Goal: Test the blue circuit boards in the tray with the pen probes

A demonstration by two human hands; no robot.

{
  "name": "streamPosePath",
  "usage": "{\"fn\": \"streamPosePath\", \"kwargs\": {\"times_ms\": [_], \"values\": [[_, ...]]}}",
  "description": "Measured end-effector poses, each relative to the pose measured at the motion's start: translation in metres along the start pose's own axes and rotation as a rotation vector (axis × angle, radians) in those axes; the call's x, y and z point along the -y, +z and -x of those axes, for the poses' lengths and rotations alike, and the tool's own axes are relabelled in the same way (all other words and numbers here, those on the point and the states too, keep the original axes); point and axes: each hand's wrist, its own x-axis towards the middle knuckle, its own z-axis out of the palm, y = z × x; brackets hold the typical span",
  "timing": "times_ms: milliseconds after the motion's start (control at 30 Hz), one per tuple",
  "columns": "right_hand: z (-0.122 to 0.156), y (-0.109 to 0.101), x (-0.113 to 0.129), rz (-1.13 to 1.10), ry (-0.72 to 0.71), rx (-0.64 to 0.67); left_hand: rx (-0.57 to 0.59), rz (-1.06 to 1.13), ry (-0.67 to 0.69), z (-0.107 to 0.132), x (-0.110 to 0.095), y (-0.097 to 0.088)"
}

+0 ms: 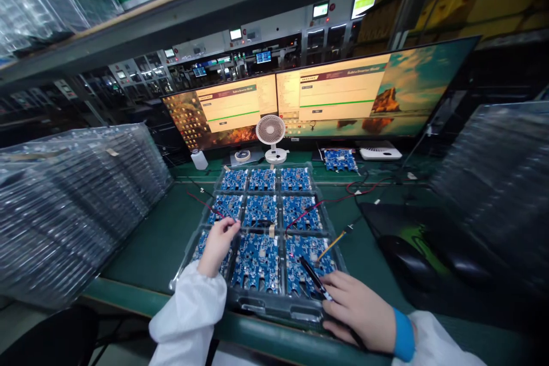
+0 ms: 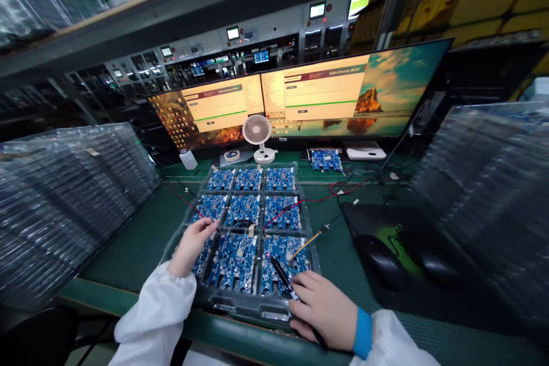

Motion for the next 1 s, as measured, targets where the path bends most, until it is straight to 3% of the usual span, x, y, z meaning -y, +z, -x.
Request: {"fn": "streamPosePath", "kwargs": {"times_ms": [100,233,400,467,567,633,1000], "values": [[0.001,0.004,-0.006,0.009,0.022,-0.017,0.137,0.117,-0.046,0.011,0.005,0.006],[0.000,0.009,-0.012,0.023,0.050,-0.018,0.163,0.166,-0.051,0.015,0.014,0.009],[-0.006,0.013,-0.012,0.043,0.083,-0.025,0.245,0.171,-0.113,0.018,0.007,0.014],[-0.009,0.015,-0.013,0.039,0.088,-0.031,0.224,0.027,-0.057,0.020,0.005,0.016],[-0.012,0.018,-0.013,0.026,0.096,-0.033,0.033,-0.293,0.109,0.025,0.008,0.016],[-0.015,0.021,-0.013,0.018,0.102,-0.029,-0.045,-0.423,0.150,0.028,0.012,0.015],[-0.038,0.040,-0.012,-0.006,0.089,-0.026,0.147,-0.317,0.016,0.026,0.004,0.004]]}}
